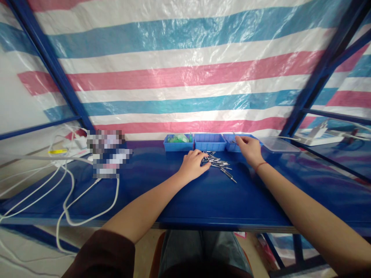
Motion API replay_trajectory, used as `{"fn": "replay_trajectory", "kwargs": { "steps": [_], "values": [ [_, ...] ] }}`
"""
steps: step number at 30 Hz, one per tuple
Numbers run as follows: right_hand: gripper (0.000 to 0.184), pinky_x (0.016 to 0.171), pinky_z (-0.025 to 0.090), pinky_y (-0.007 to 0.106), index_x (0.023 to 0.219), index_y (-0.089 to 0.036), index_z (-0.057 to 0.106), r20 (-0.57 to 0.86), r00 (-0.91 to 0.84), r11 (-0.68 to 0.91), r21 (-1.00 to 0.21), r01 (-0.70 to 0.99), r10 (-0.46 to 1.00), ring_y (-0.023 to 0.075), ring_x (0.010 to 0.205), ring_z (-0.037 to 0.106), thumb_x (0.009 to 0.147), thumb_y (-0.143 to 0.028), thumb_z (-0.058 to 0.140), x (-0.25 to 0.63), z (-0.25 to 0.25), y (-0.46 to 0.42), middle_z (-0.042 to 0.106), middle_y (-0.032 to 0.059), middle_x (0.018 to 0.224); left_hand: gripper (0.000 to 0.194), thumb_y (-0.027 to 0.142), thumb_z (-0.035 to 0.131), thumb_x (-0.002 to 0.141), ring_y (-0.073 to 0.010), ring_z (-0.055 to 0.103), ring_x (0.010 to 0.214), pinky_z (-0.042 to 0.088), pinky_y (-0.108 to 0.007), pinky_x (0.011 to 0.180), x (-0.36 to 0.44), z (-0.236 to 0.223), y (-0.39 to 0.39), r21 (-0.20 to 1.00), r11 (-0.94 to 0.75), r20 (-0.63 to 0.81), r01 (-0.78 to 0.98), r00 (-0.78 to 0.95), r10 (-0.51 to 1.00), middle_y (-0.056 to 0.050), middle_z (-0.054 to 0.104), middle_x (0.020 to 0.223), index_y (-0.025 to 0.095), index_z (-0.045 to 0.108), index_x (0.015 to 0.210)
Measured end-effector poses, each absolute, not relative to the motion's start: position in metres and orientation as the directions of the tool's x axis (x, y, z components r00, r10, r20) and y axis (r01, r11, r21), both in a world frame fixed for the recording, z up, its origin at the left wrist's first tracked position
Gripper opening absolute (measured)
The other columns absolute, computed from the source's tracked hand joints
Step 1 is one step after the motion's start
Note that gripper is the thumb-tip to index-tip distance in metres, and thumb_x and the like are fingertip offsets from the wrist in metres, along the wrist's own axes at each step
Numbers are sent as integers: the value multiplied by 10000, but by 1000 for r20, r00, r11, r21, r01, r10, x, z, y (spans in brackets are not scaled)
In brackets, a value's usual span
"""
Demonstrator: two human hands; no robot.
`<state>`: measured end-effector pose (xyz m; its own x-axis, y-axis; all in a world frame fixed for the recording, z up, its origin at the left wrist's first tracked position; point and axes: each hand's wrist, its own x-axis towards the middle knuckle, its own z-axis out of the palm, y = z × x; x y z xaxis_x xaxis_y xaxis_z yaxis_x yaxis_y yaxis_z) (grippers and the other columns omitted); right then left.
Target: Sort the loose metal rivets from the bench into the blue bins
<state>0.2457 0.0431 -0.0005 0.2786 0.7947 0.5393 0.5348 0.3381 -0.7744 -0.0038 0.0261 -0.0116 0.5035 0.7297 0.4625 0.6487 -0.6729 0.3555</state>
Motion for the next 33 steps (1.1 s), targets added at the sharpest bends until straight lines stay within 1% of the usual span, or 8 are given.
{"fn": "replay_trajectory", "kwargs": {
  "steps": [3, 6, 9, 14, 18, 22, 26, 33],
  "values": [
    [306, 602, 381, 354, 669, -194, 606, 509, 469, 135, -768, 625, 722, 239, 661, 569, 780, -471, 540, 255, 2, 40, 612, 79, 634, 316, 388, 577, 807, -286, 510, 1047, 424, -414, 851, -6, -11, 26, 286, -634, 391, 718, 516, 762, -81, 601, 1084, 234, 638, 1075],
    [295, 609, 386, 345, 726, -169, 638, 497, 482, 76, -749, 658, 722, 221, 651, 575, 802, -424, 511, 243, 7, 33, 638, 84, 674, 236, 351, 534, 845, -270, 530, 1000, 415, -401, 829, -7, -10, 28, 267, -643, 361, 718, 544, 757, -69, 624, 1052, 240, 668, 1005],
    [252, 580, 385, 320, 728, -170, 647, 542, 387, 158, -709, 687, 746, 194, 602, 557, 787, -389, 536, 226, 10, 28, 638, 63, 648, 200, 303, 499, 873, -243, 546, 948, 402, -380, 816, -8, -9, 28, 242, -664, 359, 708, 571, 739, -53, 641, 1003, 240, 688, 901],
    [223, 579, 409, 310, 714, -178, 670, 546, 46, 340, -583, 738, 837, 174, 590, 563, 798, -322, 521, 205, 9, 18, 651, 41, 639, 244, 293, 427, 912, -237, 533, 956, 411, -367, 798, -6, -12, 26, 194, -658, 394, 727, 557, 732, -71, 616, 1022, 206, 654, 902],
    [186, 634, 467, 309, 849, -175, 695, 432, -130, 416, -676, 608, 893, 164, 657, 597, 731, -274, 591, 192, 5, 11, 695, 31, 765, 238, 280, 389, 927, -218, 524, 971, 422, -358, 831, -4, -16, 34, 357, -609, 470, 708, 427, 773, -67, 594, 1004, 197, 612, 910],
    [245, 699, 499, 315, 855, -168, 693, 399, -163, 430, -824, 369, 903, 168, 720, 628, 707, -360, 658, 177, 6, 5, 709, 50, 826, 186, 222, 406, 912, -178, 535, 915, 426, -335, 873, -2, -16, 40, 527, -672, 551, 520, 393, 737, -53, 592, 899, 179, 576, 853],
    [321, 650, 488, 301, 832, -166, 688, 391, -105, 404, -872, 276, 914, 154, 664, 605, 694, -455, 678, 167, 13, -3, 699, 46, 775, 161, 206, 415, 900, -168, 542, 881, 435, -325, 868, 1, -15, 40, 587, -699, 578, 408, 394, 715, -53, 595, 876, 168, 555, 831],
    [359, 579, 451, 281, 801, -170, 662, 424, -20, 414, -872, 260, 905, 127, 580, 537, 680, -508, 685, 166, 15, -4, 652, 24, 690, 156, 228, 424, 897, -158, 549, 885, 439, -309, 863, 4, -16, 38, 634, -693, 547, 343, 434, 715, -42, 606, 893, 173, 560, 846]
  ]
}}
